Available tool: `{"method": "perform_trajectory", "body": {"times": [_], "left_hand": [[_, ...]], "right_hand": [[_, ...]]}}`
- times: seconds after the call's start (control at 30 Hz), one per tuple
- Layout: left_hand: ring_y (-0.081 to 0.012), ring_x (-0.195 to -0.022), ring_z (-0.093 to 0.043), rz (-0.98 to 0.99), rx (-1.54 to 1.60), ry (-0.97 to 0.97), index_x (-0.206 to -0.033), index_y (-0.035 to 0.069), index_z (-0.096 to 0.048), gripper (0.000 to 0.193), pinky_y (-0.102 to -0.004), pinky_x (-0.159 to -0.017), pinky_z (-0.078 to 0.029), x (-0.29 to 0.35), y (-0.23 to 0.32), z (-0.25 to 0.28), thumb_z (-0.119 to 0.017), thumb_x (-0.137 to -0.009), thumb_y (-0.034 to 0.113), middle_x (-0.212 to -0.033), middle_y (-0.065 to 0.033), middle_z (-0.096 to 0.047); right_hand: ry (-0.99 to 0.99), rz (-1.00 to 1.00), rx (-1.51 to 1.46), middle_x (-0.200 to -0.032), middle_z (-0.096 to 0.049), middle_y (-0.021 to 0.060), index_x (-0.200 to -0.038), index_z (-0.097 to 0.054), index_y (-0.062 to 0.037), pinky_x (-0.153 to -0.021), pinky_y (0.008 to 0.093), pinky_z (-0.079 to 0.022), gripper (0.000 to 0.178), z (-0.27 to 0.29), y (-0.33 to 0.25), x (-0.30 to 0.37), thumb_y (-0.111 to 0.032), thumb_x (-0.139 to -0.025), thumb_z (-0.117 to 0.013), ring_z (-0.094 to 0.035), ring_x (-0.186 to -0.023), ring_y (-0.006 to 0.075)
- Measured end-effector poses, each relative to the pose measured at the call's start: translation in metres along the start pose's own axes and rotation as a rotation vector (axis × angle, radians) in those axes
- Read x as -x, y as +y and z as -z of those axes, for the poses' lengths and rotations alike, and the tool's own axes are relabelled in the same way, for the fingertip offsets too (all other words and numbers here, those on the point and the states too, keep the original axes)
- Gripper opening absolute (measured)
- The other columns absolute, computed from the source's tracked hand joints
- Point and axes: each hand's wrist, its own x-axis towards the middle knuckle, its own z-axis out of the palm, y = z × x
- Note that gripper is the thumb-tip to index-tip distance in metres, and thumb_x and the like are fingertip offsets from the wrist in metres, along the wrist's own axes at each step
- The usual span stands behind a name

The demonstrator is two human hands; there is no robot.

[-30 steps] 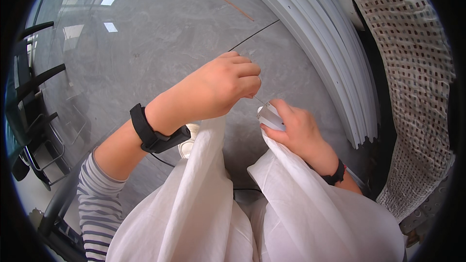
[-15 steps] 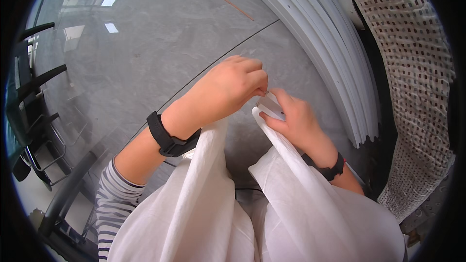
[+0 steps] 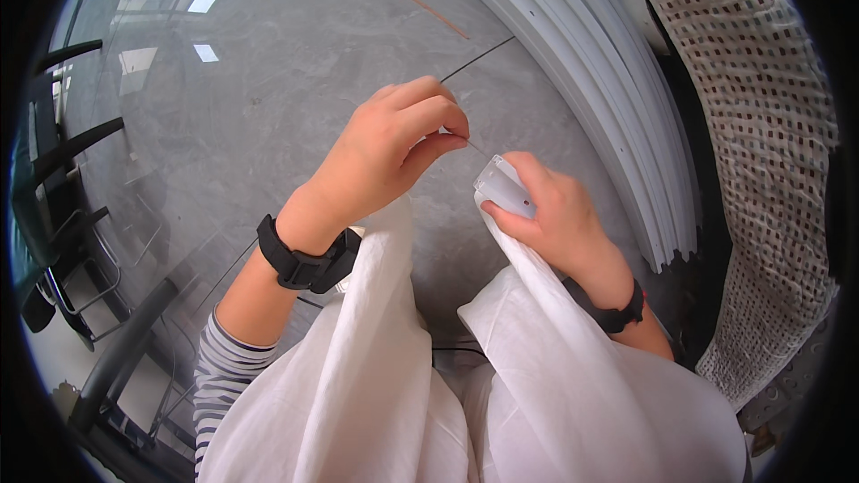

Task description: The person sits on the floor and assembles furniture components by inserting copper wires into white plastic channels and attaching white plastic brackets. The person handles multiple long white plastic pieces and small white brackets, organizing them on the floor and a nearby sofa.

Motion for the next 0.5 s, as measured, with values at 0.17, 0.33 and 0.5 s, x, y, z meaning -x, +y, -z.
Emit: {"method": "perform_trajectory", "body": {"times": [0.17,0.33,0.5], "left_hand": [[-0.0221,-0.078,-0.058,-0.074,-0.064,-0.018,-0.087,0.005,-0.06,0.016,-0.0317,-0.067,-0.048,-0.006,0.004,0.002,-0.071,-0.081,-0.006,-0.089,-0.005,-0.061],[-0.0234,-0.076,-0.057,-0.11,-0.082,0.01,-0.083,0.006,-0.059,0.018,-0.0335,-0.066,-0.046,-0.002,0.005,-0.006,-0.072,-0.076,-0.005,-0.084,-0.0038,-0.061],[-0.0237,-0.075,-0.058,-0.101,-0.064,0.011,-0.081,0.006,-0.06,0.018,-0.0344,-0.067,-0.046,0.004,0.005,-0.012,-0.073,-0.074,-0.005,-0.081,-0.0036,-0.061]], "right_hand": [[-0.039,-0.02,-0.035,-0.082,-0.069,0.0187,-0.113,-0.057,-0.004,-0.064,0.0435,-0.054,0.041,0.005,-0.005,0.002,-0.021,-0.081,-0.077,-0.068,-0.074,0.0381],[-0.086,-0.046,-0.062,-0.08,-0.068,0.019,-0.11,-0.056,-0.0035,-0.063,0.0435,-0.053,0.04,0.006,-0.005,0.004,-0.022,-0.081,-0.077,-0.067,-0.073,0.0385],[-0.095,-0.051,-0.058,-0.078,-0.067,0.0187,-0.108,-0.056,-0.0031,-0.062,0.0437,-0.052,0.04,0.004,-0.004,0.009,-0.023,-0.081,-0.077,-0.067,-0.071,0.0377]]}}
